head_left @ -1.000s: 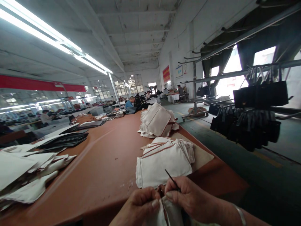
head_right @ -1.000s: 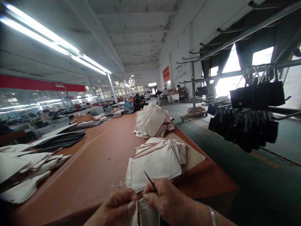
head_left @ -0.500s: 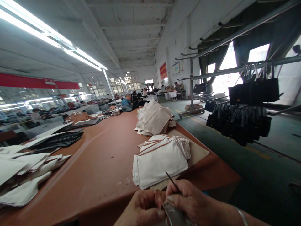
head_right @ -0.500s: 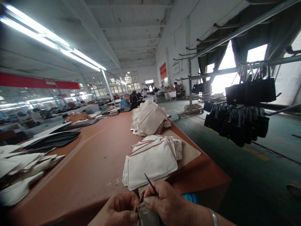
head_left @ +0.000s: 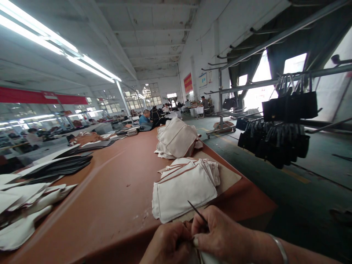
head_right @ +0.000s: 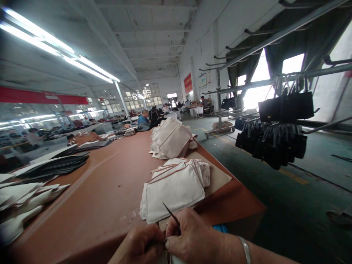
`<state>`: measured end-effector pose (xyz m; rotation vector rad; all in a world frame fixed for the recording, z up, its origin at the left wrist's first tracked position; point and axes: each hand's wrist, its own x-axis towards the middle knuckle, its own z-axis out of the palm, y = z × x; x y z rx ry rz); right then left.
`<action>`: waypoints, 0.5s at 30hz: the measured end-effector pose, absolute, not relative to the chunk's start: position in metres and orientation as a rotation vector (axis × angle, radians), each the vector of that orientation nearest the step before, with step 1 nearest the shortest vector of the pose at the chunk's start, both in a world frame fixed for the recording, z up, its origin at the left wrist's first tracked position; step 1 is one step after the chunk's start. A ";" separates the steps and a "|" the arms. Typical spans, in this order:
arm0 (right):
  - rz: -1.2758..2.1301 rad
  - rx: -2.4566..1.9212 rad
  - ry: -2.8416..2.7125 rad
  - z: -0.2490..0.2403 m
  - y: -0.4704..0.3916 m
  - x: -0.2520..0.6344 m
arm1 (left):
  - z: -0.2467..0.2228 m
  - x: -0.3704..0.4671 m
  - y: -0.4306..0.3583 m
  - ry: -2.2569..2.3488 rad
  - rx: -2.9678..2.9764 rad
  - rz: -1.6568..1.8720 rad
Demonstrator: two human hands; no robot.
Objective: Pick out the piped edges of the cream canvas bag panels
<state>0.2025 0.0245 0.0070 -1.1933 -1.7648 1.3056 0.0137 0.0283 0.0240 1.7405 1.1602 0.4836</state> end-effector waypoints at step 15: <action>0.573 -0.547 -2.186 -0.028 0.022 0.222 | -0.004 0.011 0.032 0.731 1.324 0.409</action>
